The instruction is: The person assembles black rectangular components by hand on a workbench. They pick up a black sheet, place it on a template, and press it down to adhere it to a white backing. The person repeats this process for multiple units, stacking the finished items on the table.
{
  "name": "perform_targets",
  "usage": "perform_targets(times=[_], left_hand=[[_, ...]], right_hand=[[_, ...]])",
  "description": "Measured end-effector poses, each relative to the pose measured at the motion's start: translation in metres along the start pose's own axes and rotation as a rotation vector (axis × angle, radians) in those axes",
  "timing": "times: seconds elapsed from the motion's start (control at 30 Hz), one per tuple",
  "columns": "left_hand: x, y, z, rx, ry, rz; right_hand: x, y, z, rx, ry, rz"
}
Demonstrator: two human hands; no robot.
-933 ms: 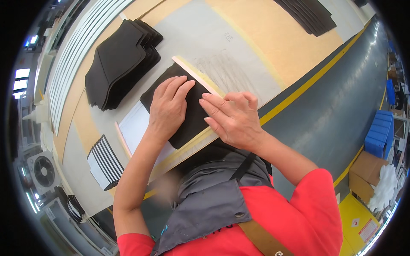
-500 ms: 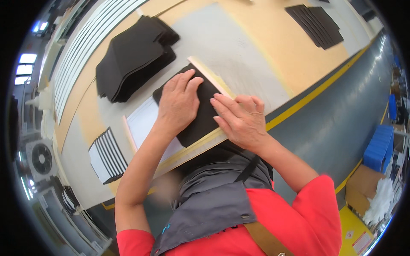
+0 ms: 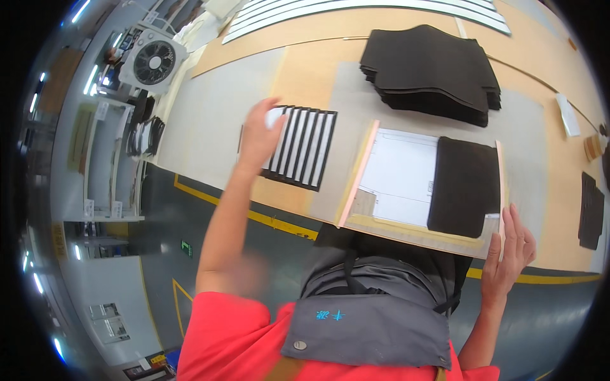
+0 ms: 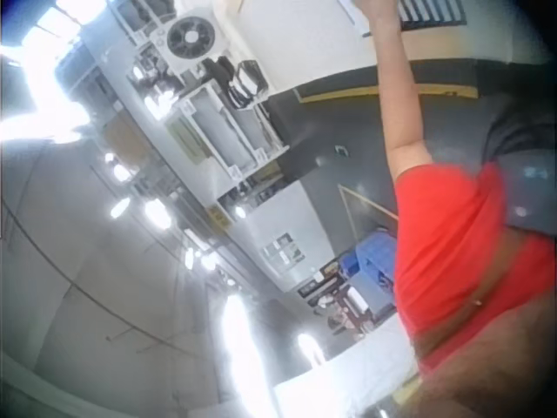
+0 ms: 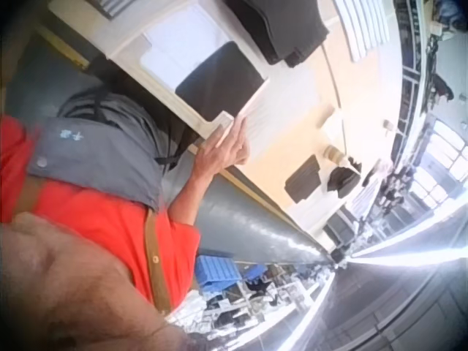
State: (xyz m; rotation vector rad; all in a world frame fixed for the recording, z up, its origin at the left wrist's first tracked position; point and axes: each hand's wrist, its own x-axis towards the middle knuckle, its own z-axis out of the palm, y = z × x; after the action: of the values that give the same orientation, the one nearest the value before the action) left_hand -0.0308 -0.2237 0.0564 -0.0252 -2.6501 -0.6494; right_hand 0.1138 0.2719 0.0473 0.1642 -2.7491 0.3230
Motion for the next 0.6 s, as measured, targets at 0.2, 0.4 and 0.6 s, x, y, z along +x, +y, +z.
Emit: perform_targets(times=[0.2, 0.4, 0.6], left_hand=[[-0.015, -0.147, -0.037, 0.132, -0.185, -0.644], [-0.022, -0.149, -0.062, -0.232, -0.156, -0.673], [-0.035, -0.005, -0.139, -0.389, 0.169, -0.258]], right_hand=[[0.015, -0.017, 0.007, 0.005, 0.009, -0.052], [0.018, -0.029, 0.002, -0.028, -0.010, -0.090], [0.027, -0.043, -0.017, 0.004, 0.009, -0.092]])
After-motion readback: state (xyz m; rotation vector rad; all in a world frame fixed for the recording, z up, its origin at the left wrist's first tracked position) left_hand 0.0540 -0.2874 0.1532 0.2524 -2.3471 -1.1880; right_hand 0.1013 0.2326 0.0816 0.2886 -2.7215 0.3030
